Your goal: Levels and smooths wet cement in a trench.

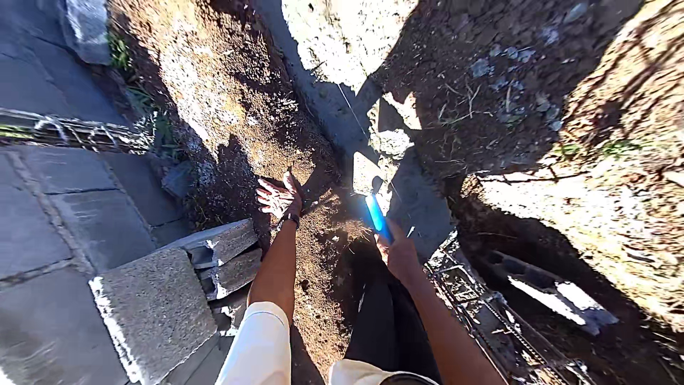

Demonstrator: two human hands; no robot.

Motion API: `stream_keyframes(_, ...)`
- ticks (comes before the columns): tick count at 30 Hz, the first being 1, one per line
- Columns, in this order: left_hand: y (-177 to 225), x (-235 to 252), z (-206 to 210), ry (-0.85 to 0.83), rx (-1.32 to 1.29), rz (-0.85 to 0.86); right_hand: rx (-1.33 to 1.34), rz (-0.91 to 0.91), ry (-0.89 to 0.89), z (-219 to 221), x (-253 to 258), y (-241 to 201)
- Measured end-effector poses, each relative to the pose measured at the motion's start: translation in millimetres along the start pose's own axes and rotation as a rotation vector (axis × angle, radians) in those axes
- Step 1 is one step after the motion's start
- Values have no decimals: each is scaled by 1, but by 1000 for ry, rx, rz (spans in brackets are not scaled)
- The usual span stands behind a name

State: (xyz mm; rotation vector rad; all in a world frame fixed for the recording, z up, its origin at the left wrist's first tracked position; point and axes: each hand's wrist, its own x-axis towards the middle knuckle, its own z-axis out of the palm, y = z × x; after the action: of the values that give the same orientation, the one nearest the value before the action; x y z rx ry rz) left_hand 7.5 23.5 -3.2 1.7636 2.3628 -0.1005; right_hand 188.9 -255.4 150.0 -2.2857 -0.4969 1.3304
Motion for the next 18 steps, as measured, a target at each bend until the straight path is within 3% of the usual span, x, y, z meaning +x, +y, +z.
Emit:
stream_keyframes(4,-9,1,-9,-89,-78,43,67,-29,5,-6,-22,-2)
stream_keyframes(8,-23,-12,-54,-84,-175,-7,50,-62,-19,-12,-35,-8)
stream_keyframes(13,-73,-45,-126,-207,-298,55,27,-50,-16,-20,-57,-20)
stream_keyframes(18,-126,-95,-176,-316,-203,116,73,-83,-23,-29,-77,-21)
